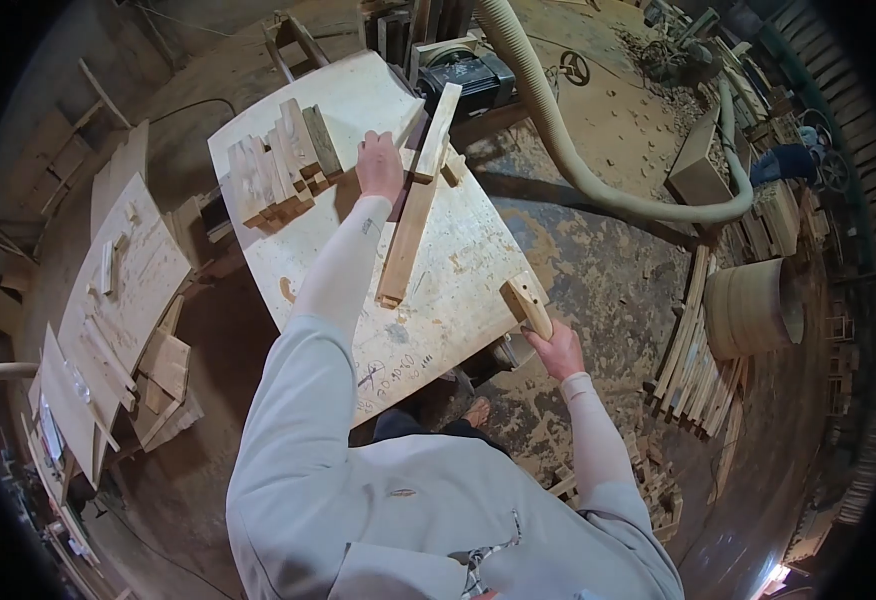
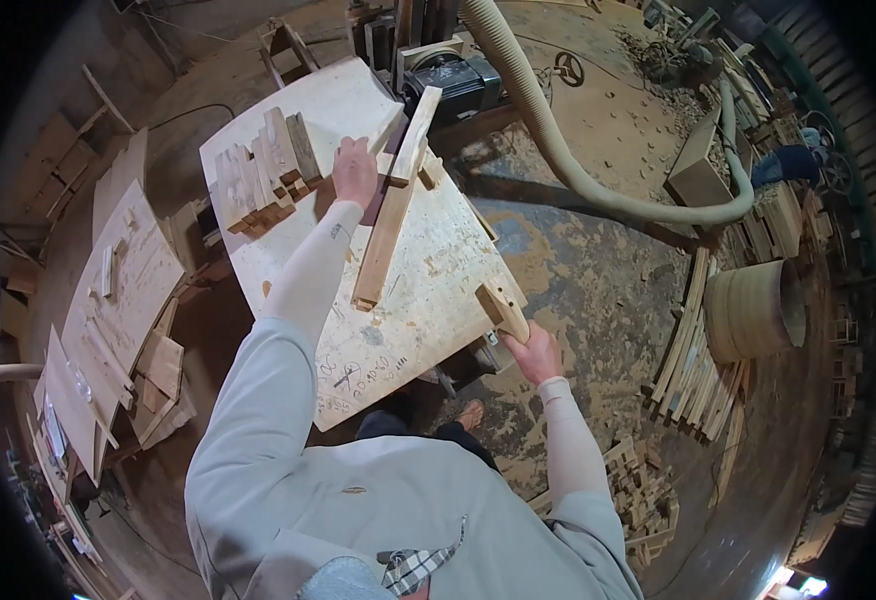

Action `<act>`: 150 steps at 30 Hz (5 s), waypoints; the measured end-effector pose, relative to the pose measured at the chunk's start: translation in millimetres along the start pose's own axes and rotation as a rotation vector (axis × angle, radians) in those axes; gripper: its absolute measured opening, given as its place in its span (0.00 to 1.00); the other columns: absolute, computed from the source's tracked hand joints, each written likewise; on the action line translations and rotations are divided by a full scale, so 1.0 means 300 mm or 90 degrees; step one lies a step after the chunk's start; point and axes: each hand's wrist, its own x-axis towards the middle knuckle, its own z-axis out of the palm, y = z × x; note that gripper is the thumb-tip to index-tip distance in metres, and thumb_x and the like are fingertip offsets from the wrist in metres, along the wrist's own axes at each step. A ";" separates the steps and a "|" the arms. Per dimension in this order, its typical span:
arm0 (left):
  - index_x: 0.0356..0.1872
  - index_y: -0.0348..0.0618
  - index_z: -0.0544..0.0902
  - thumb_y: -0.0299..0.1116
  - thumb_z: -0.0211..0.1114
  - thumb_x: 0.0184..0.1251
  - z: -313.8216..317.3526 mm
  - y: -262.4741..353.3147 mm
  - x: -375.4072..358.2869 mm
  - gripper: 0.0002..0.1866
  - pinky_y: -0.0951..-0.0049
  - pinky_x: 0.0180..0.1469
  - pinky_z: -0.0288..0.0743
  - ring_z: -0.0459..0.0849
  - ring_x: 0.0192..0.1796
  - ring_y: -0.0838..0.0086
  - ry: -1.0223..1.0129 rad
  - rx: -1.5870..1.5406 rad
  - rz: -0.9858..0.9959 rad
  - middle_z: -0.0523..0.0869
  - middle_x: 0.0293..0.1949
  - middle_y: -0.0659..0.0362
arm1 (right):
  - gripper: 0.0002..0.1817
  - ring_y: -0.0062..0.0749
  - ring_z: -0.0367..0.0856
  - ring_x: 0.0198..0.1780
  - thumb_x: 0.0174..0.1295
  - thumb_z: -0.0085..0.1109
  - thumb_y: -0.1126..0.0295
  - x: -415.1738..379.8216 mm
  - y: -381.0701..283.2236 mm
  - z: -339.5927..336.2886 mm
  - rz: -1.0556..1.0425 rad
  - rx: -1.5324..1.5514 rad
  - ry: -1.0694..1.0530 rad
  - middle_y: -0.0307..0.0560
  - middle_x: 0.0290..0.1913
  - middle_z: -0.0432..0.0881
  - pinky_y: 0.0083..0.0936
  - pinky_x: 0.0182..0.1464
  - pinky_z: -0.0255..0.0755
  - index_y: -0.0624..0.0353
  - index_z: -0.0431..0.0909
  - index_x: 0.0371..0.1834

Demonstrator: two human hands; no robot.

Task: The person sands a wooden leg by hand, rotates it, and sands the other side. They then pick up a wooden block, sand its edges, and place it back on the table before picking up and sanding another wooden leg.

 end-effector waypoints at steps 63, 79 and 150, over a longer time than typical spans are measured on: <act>0.43 0.46 0.98 0.47 0.79 0.70 0.204 0.026 0.094 0.15 0.54 0.61 0.86 0.95 0.51 0.50 -0.005 -0.159 -0.170 0.97 0.45 0.46 | 0.30 0.71 0.92 0.48 0.70 0.75 0.45 0.064 0.131 0.109 -0.080 0.015 0.034 0.72 0.44 0.92 0.58 0.52 0.83 0.67 0.89 0.52; 0.46 0.47 0.98 0.49 0.79 0.71 0.226 -0.003 0.109 0.17 0.57 0.62 0.86 0.96 0.53 0.53 -0.026 -0.137 -0.178 0.98 0.46 0.47 | 0.29 0.71 0.92 0.49 0.71 0.73 0.44 0.067 0.125 0.115 -0.067 0.002 0.029 0.72 0.44 0.92 0.59 0.54 0.84 0.65 0.88 0.51; 0.59 0.38 0.90 0.49 0.74 0.73 0.075 0.047 0.156 0.25 0.45 0.67 0.84 0.88 0.64 0.40 -0.233 0.035 -0.081 0.87 0.62 0.40 | 0.27 0.69 0.91 0.49 0.69 0.77 0.46 0.006 -0.069 -0.092 0.026 0.002 -0.066 0.68 0.44 0.92 0.54 0.51 0.83 0.63 0.88 0.51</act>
